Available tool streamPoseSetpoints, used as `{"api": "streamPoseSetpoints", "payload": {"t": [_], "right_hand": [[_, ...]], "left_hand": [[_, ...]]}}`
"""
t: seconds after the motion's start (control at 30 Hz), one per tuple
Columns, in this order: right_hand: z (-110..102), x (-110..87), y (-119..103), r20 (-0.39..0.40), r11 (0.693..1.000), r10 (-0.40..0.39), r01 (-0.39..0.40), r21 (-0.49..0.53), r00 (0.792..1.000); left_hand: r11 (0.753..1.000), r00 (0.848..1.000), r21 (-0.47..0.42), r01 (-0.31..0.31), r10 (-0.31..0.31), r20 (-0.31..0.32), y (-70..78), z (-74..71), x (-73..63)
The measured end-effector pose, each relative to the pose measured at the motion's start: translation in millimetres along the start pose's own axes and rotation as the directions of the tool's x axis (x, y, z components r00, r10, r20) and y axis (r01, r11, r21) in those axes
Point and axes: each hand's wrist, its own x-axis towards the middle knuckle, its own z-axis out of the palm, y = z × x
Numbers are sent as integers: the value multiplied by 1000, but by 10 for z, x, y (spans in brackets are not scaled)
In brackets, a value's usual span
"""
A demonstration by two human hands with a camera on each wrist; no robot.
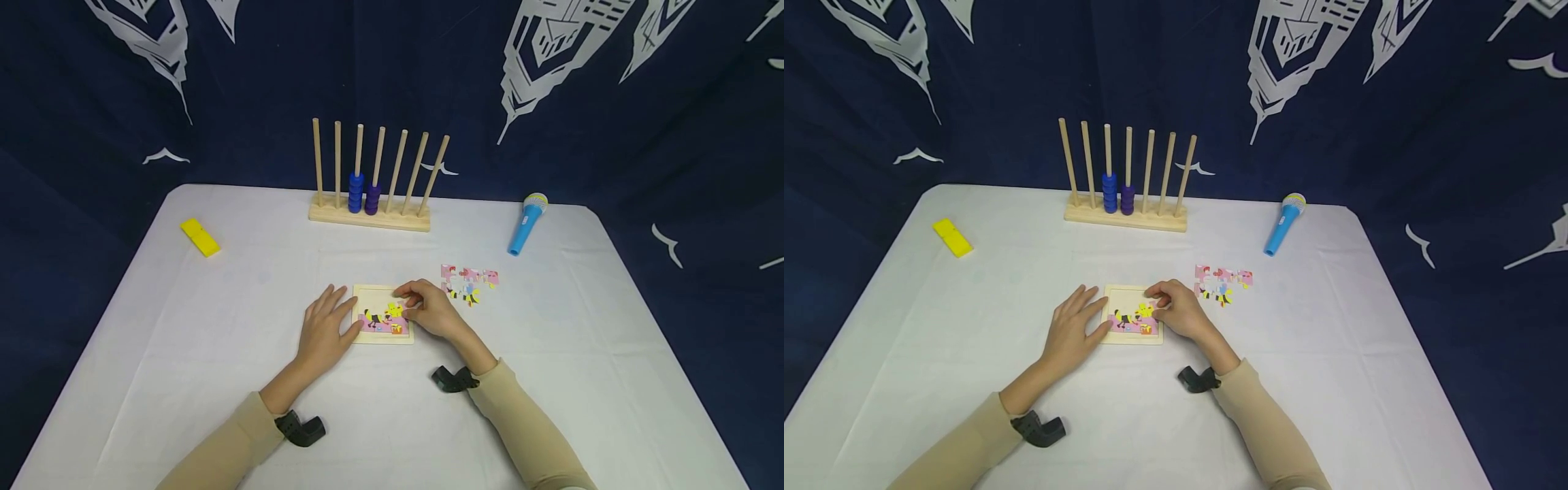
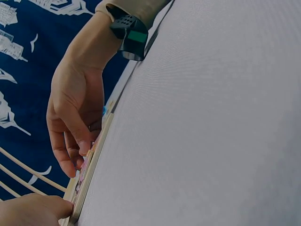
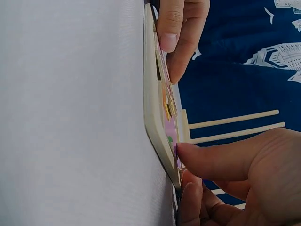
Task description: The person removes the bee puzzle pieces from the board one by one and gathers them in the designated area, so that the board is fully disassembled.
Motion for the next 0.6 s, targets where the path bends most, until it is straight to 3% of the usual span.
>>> {"api": "streamPoseSetpoints", "payload": {"t": [0.37,0.6], "right_hand": [[22,15,24,-2,988,-108,107,-111,994],[21,13,16,0,986,-95,94,-140,995]], "left_hand": [[1000,1000,-3,-8,8,-7,-5,5,5],[1000,1000,-10,-14,13,-18,-8,11,7]]}}
